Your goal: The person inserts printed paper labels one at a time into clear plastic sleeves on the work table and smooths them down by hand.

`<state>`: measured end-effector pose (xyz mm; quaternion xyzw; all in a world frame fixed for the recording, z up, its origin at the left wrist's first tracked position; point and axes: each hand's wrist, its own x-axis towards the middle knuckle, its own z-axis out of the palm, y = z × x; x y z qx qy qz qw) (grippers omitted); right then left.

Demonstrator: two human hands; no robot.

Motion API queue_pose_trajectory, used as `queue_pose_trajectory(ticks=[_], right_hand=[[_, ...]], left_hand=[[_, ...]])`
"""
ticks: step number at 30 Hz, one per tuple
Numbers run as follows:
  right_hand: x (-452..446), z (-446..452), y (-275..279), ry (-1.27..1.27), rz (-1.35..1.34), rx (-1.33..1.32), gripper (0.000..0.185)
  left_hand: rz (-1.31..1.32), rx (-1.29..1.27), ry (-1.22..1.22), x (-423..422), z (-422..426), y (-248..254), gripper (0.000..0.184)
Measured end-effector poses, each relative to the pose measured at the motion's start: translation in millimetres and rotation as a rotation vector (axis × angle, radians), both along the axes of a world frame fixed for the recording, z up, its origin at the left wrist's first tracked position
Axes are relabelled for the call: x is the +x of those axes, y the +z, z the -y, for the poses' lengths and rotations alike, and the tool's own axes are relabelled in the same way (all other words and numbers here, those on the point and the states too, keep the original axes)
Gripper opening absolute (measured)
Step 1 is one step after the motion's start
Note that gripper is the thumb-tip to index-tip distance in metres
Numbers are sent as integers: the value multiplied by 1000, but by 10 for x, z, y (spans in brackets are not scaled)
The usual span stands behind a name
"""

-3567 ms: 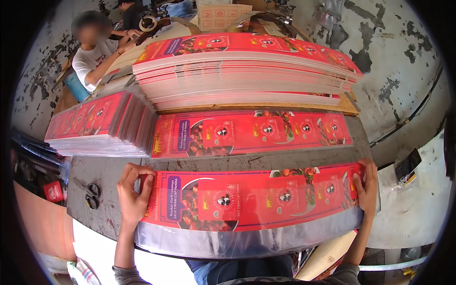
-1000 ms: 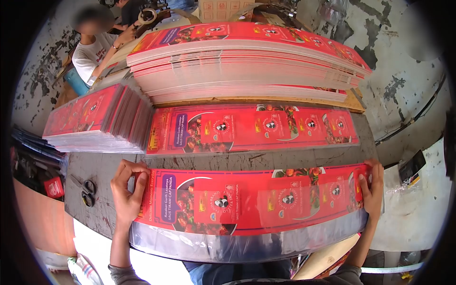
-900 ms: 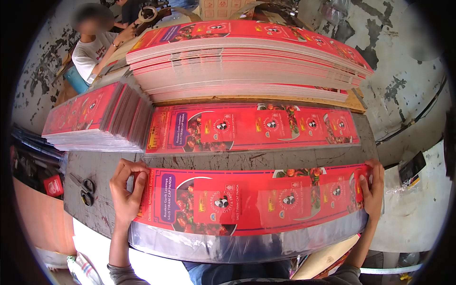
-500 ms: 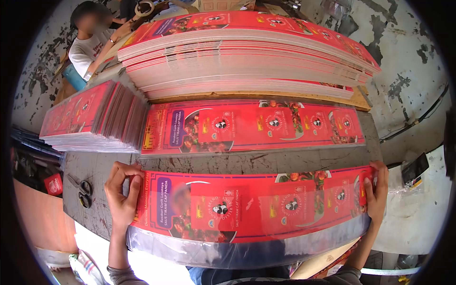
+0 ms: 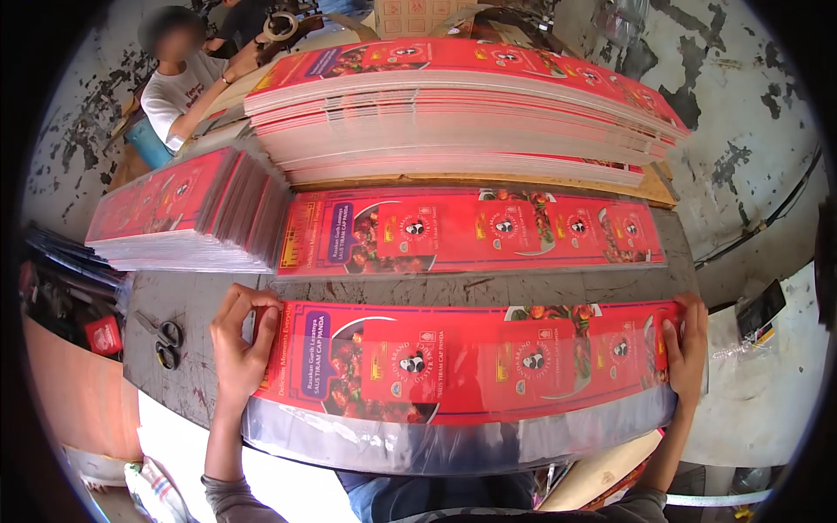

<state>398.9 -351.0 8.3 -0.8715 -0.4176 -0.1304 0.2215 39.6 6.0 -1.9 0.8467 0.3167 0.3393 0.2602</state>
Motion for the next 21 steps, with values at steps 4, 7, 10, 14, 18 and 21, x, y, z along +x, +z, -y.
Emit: queue_pose_trajectory(ticks=[4,7,10,14,18,21], right_hand=[[0,3,-16,10,2,35,30],[4,15,-15,10,7,27,30],[-12,16,-19,-4,7,21,31],[2,32,-37,-19,-3,32,31],[3,28,-35,-19,2,33,32],[-17,14,-5,-29,-8,23,32]], left_hand=[[11,51,-8,4,-11,-12,6],[19,57,1,-2,-23,-38,6],[24,71,0,-7,-32,-52,6],[32,48,-2,-10,-46,-62,6],[39,49,3,-9,-34,-54,6],[33,67,8,-5,-12,-36,6]])
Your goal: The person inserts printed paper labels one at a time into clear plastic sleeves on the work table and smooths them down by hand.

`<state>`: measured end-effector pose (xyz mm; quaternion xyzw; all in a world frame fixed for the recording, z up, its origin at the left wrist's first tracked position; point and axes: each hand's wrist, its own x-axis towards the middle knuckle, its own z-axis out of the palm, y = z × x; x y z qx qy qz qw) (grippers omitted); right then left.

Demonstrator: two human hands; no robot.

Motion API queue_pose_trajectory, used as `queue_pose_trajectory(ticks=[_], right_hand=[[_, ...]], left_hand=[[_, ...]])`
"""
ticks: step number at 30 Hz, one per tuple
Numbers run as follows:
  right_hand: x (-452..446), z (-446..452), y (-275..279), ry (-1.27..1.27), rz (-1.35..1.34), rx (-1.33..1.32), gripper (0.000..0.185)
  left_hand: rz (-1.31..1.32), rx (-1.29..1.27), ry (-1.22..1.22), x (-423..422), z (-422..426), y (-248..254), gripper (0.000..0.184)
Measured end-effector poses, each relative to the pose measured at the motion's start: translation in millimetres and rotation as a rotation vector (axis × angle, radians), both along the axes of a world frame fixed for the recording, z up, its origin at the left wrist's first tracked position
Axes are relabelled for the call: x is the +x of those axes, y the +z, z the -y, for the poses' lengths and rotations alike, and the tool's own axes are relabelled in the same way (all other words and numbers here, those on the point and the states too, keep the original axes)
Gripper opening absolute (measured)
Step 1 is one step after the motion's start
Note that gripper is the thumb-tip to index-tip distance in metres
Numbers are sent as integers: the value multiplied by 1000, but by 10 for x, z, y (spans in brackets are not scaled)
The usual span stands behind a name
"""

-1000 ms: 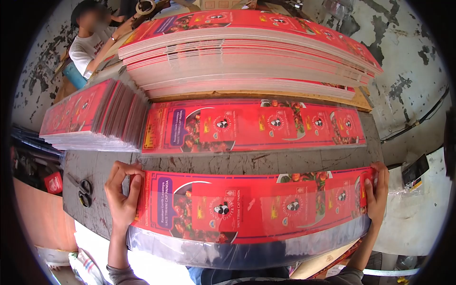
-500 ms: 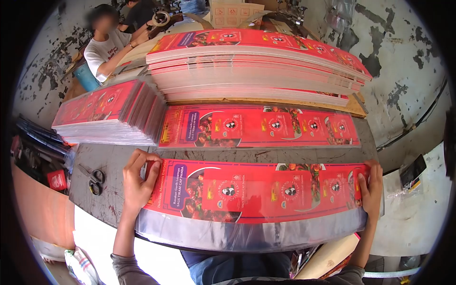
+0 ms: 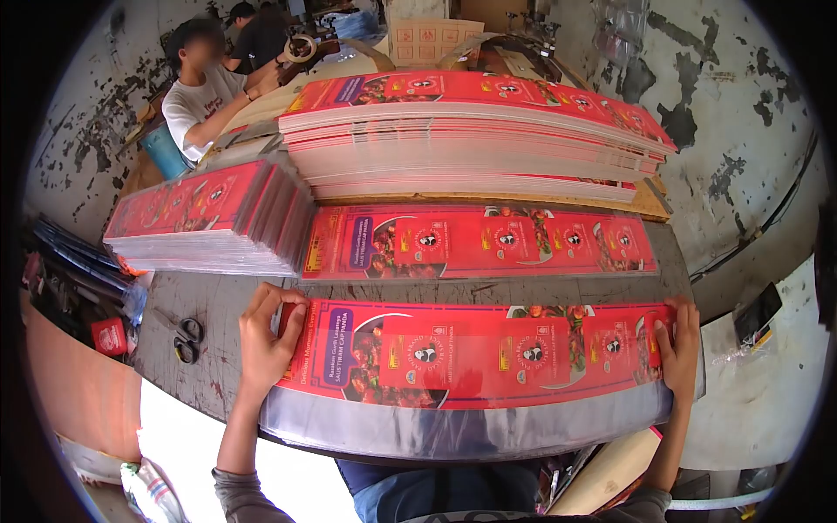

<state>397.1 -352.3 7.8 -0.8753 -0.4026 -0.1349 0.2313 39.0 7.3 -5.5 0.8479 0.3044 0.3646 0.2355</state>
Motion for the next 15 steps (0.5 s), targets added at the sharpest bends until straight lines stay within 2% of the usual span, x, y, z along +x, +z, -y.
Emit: queue_pose_trajectory(ticks=[15], right_hand=[[5,-2,2,4,-4,1,32]], left_hand=[[1,12,-2,4,-2,-4,6]])
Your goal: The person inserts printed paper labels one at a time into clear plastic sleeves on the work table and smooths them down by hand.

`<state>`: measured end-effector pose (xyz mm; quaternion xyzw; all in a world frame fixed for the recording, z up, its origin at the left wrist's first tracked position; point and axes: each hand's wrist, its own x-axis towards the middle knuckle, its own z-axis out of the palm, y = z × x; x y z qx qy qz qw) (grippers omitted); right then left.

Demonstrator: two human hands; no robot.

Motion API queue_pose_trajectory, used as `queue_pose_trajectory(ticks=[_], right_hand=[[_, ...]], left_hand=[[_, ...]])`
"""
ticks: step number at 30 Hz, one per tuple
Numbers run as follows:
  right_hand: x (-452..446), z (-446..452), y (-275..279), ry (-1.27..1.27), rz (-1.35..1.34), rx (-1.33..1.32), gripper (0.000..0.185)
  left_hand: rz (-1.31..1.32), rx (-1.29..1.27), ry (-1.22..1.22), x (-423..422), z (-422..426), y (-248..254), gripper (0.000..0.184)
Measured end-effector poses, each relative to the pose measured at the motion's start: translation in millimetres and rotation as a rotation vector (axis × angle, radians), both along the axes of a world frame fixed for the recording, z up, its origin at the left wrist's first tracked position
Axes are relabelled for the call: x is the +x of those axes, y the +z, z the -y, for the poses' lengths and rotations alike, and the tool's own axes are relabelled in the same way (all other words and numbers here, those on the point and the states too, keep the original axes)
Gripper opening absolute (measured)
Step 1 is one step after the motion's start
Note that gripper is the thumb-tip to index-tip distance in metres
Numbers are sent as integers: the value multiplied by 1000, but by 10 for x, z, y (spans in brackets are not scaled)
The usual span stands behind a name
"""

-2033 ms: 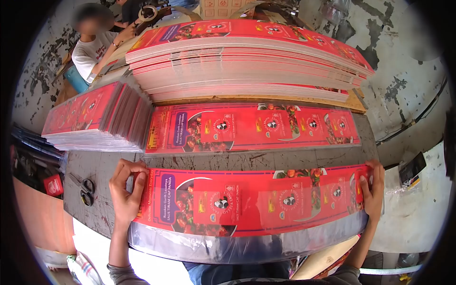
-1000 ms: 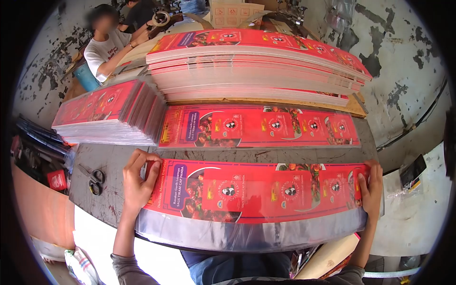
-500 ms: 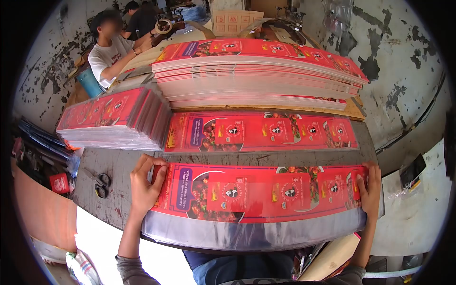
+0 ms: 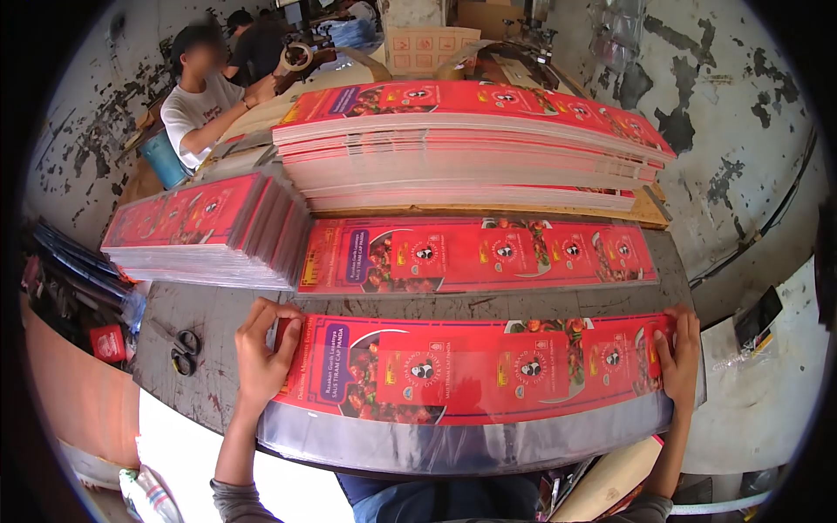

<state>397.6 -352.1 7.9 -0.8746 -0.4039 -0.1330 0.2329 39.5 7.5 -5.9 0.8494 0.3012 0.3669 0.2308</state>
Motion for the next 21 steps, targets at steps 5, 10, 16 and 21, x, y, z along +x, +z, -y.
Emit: queue_pose_trajectory(ticks=[5,10,16,21], right_hand=[[9,7,-4,-7,-12,-9,32],[9,1,-7,-8,-23,-3,32],[11,21,-11,-11,-3,-5,31],[34,42,-56,-5,30,6,31]], left_hand=[[0,-13,13,1,14,18,4],[3,-10,14,2,8,11,4],[3,-1,11,-4,8,4,4],[30,-11,-10,-13,1,-2,4]])
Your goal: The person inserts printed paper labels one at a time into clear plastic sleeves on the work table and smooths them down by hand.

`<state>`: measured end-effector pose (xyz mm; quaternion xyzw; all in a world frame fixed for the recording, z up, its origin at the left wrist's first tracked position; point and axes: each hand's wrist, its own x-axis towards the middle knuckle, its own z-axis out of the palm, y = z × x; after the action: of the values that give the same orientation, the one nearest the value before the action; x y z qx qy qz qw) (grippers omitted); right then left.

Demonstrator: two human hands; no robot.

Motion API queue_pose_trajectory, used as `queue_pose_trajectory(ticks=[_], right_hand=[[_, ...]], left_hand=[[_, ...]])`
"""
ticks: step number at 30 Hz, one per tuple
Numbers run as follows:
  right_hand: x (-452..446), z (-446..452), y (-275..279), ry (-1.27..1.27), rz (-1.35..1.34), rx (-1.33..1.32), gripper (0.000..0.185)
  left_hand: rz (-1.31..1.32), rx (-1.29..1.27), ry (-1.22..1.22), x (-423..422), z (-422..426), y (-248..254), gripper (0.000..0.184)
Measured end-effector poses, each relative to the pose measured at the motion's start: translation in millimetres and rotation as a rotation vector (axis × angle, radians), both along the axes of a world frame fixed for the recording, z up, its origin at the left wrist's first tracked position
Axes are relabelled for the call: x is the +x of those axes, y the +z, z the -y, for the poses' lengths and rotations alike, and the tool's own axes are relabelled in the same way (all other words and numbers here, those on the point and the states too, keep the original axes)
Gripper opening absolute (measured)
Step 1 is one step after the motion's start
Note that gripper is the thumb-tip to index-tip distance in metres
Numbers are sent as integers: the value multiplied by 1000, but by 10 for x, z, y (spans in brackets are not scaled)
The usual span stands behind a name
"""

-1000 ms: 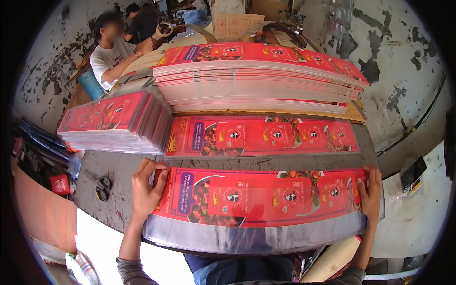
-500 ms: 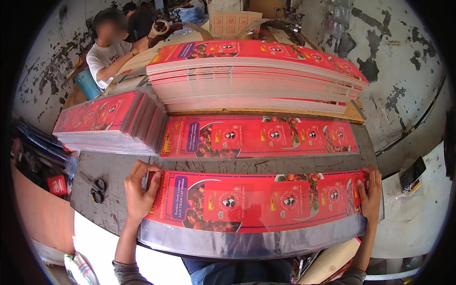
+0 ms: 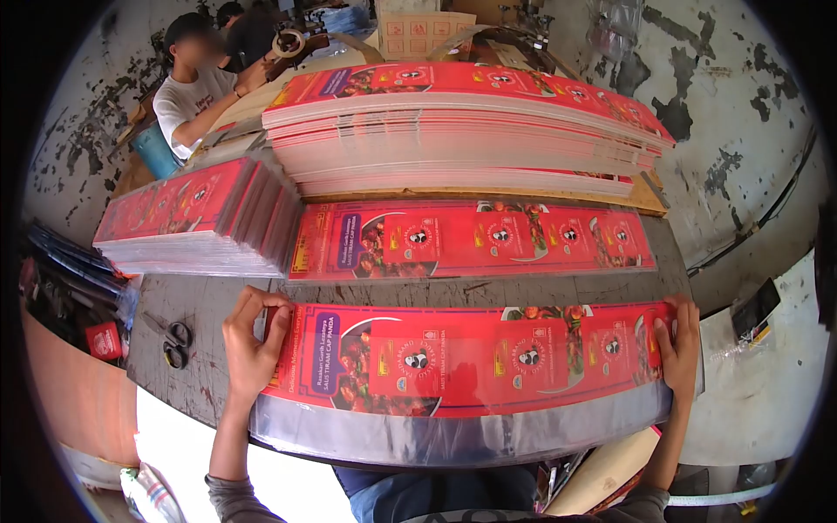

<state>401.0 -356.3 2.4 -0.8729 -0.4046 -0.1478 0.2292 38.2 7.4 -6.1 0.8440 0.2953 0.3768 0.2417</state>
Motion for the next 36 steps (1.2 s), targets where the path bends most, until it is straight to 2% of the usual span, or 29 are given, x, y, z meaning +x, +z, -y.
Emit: queue_pose_trajectory(ticks=[9,14,20,36], right_hand=[[-38,-39,24,-19,-68,76,32],[2,-12,13,21,-39,51,32],[-12,-34,28,22,-31,49,30],[11,-14,10,12,-39,36,28]], left_hand=[[39,58,-20,14,6,-1,5],[13,-39,14,-7,9,-3,6],[-6,44,-4,8,14,28,5],[-18,29,-4,13,15,33,3]])
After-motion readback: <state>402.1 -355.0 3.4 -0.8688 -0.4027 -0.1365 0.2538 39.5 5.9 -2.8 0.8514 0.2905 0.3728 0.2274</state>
